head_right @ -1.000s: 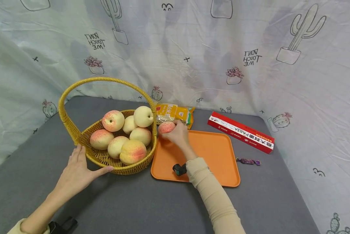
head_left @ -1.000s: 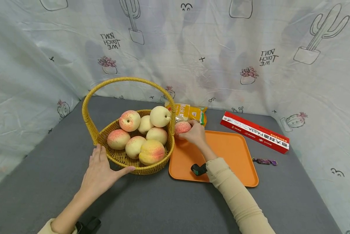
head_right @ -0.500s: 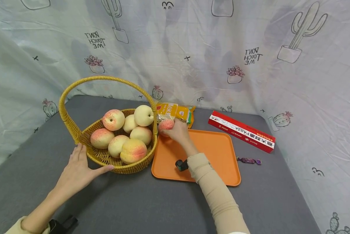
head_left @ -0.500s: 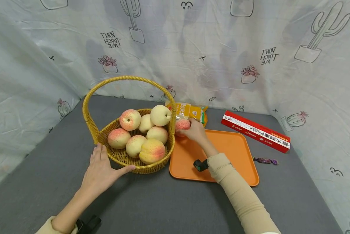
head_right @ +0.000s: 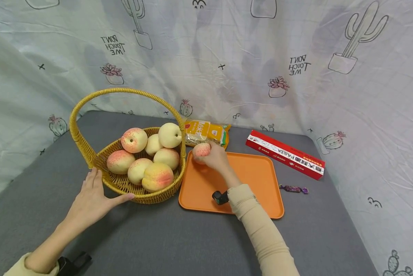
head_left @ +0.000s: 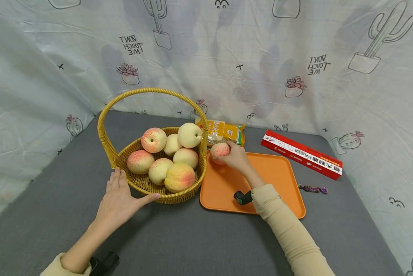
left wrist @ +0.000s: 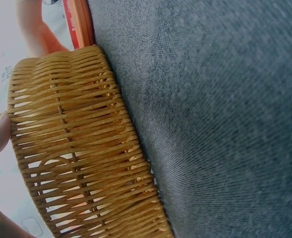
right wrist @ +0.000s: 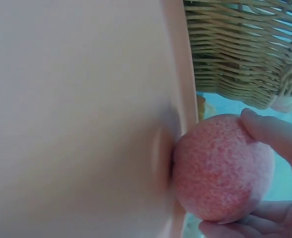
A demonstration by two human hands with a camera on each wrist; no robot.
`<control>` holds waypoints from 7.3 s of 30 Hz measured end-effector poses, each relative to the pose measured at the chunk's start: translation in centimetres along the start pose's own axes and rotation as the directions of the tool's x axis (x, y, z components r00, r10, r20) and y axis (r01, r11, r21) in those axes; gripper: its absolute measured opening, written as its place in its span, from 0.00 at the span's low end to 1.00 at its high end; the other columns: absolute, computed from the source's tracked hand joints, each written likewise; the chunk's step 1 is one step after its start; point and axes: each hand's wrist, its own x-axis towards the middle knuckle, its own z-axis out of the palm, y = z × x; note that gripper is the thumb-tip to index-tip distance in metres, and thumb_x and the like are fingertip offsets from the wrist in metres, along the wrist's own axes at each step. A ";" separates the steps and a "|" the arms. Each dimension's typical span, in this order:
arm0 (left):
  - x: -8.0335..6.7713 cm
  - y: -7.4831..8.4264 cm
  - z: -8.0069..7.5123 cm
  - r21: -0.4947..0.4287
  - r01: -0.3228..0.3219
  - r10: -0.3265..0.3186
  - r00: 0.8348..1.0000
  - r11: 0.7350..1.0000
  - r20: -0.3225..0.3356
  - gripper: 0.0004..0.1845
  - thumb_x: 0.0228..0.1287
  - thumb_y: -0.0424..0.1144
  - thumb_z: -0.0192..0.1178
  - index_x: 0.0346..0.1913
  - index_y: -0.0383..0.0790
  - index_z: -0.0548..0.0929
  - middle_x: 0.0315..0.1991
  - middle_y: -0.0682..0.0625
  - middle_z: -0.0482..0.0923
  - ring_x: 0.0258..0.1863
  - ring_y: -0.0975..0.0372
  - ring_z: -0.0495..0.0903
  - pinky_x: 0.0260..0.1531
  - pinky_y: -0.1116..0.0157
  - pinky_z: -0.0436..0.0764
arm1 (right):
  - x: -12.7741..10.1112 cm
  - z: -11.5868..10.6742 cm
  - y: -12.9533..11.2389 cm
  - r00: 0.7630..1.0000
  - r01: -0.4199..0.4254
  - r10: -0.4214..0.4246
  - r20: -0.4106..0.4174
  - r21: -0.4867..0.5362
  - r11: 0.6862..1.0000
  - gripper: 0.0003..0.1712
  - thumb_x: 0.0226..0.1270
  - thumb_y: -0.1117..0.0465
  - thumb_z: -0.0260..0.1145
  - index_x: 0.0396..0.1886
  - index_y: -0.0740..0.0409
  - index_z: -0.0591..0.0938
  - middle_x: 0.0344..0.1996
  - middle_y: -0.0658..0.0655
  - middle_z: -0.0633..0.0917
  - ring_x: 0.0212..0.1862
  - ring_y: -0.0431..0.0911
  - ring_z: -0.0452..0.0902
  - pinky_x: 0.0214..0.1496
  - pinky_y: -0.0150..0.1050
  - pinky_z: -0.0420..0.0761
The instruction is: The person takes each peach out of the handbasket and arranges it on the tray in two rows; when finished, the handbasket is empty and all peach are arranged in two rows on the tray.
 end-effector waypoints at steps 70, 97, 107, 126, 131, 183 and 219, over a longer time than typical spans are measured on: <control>-0.1 -0.1 0.1 0.003 0.013 -0.013 1.000 1.000 0.001 0.74 0.47 0.73 0.64 0.71 0.16 0.38 0.72 0.22 0.32 0.70 0.29 0.40 0.61 0.31 0.53 | -6.0 3.7 -10.1 0.865 0.436 -0.356 0.354 -0.179 0.882 0.52 0.46 0.46 0.80 0.67 0.66 0.69 0.58 0.60 0.78 0.57 0.55 0.75 0.60 0.46 0.75; -0.1 0.0 0.1 0.004 0.012 -0.012 1.000 1.000 -0.003 0.73 0.47 0.73 0.64 0.71 0.16 0.38 0.72 0.22 0.32 0.70 0.28 0.39 0.61 0.31 0.53 | -5.9 4.2 -8.5 0.921 0.377 -0.380 0.086 0.050 0.925 0.42 0.32 0.52 0.84 0.54 0.56 0.82 0.39 0.55 0.86 0.39 0.46 0.81 0.40 0.34 0.79; -0.1 0.0 0.1 -0.002 0.006 -0.006 1.000 1.000 -0.012 0.74 0.46 0.74 0.64 0.71 0.16 0.39 0.73 0.23 0.32 0.70 0.30 0.39 0.62 0.32 0.51 | -5.9 2.5 -8.0 0.899 0.406 -0.438 -0.027 0.426 0.808 0.43 0.38 0.66 0.82 0.60 0.65 0.77 0.52 0.61 0.81 0.51 0.50 0.81 0.51 0.38 0.81; -0.1 0.0 0.1 -0.001 0.008 -0.008 1.000 1.000 0.000 0.74 0.46 0.74 0.64 0.71 0.16 0.37 0.72 0.22 0.31 0.70 0.29 0.38 0.62 0.32 0.51 | -7.1 -2.3 -6.9 0.864 0.502 -0.449 -0.228 0.447 0.740 0.43 0.34 0.74 0.81 0.58 0.74 0.76 0.50 0.67 0.83 0.50 0.55 0.82 0.51 0.41 0.82; -0.1 -0.1 0.0 -0.003 0.010 -0.010 1.000 1.000 0.004 0.74 0.46 0.74 0.64 0.71 0.16 0.37 0.72 0.22 0.31 0.70 0.30 0.38 0.62 0.32 0.51 | -7.0 -3.6 -5.9 0.869 0.492 -0.414 -0.270 0.377 0.785 0.42 0.36 0.73 0.81 0.58 0.73 0.76 0.51 0.67 0.82 0.51 0.55 0.82 0.52 0.40 0.81; 0.1 0.0 -0.1 0.012 0.010 -0.010 1.000 1.000 0.021 0.74 0.47 0.74 0.63 0.71 0.15 0.38 0.72 0.22 0.30 0.70 0.30 0.38 0.62 0.32 0.51 | -1.4 -5.4 2.1 0.993 0.017 0.011 0.118 -0.234 0.972 0.42 0.46 0.50 0.76 0.60 0.68 0.78 0.48 0.66 0.83 0.44 0.59 0.76 0.44 0.50 0.76; 0.2 -0.1 -0.3 0.034 0.005 -0.007 0.999 0.999 0.040 0.75 0.47 0.75 0.62 0.70 0.14 0.36 0.71 0.20 0.30 0.69 0.28 0.38 0.61 0.32 0.52 | -3.4 -4.4 2.4 0.982 0.149 -0.161 -0.094 -0.123 0.981 0.46 0.51 0.62 0.78 0.67 0.75 0.67 0.64 0.73 0.71 0.64 0.66 0.66 0.63 0.59 0.70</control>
